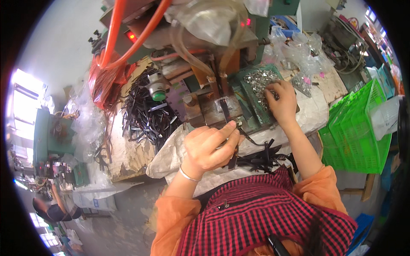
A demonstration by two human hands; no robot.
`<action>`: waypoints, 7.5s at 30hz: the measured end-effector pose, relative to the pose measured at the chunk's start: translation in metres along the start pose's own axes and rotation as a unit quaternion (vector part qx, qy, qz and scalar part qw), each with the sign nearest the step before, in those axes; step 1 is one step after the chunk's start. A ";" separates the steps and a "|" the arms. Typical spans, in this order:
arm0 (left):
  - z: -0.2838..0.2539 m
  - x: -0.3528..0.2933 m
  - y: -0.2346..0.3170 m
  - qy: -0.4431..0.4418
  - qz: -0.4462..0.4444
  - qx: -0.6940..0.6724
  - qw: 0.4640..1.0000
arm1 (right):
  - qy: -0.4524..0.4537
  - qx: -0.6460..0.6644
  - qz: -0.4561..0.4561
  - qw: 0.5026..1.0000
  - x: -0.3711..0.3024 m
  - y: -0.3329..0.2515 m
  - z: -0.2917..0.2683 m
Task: The person repeatedly picks small black plastic strips and metallic pins, places them into a press machine, and activates the press to join the parts. The person then removes the assembled components and sets them aside, continuing the cycle throughout the clip.
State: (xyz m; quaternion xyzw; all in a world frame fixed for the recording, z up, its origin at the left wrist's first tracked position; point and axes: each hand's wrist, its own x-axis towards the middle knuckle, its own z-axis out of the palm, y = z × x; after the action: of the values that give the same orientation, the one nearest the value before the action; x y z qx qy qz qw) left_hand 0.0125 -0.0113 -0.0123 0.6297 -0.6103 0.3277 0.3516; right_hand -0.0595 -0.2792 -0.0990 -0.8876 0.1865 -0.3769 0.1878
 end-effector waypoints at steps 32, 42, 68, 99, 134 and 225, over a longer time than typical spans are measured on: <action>-0.150 -0.205 -0.155 -0.126 -0.327 0.365 0.862 | 0.063 0.171 0.134 0.974 -0.044 0.013 -0.040; -0.069 -0.114 -0.119 0.140 -0.388 0.069 0.908 | -0.066 0.375 0.056 0.923 0.015 -0.106 -0.034; -0.012 0.009 0.011 0.001 -0.021 -0.030 0.999 | -0.073 0.147 -0.049 0.985 0.016 -0.083 -0.038; -0.040 -0.116 -0.052 0.012 -0.566 0.026 0.824 | 0.099 0.433 0.272 0.853 0.002 -0.016 0.026; 0.024 -0.150 -0.072 0.066 -0.482 -0.014 0.874 | -0.090 0.648 0.241 0.717 0.009 -0.155 -0.018; 0.017 -0.144 -0.068 0.039 -0.532 -0.012 0.846 | -0.028 -0.064 -0.011 0.997 -0.023 -0.013 -0.018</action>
State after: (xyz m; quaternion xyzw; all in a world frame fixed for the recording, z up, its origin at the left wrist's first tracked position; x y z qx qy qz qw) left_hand 0.0746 0.0524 -0.1451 0.8401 -0.1717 0.1073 0.5032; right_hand -0.0851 -0.2610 -0.0954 -0.9101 0.1952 -0.3411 0.1314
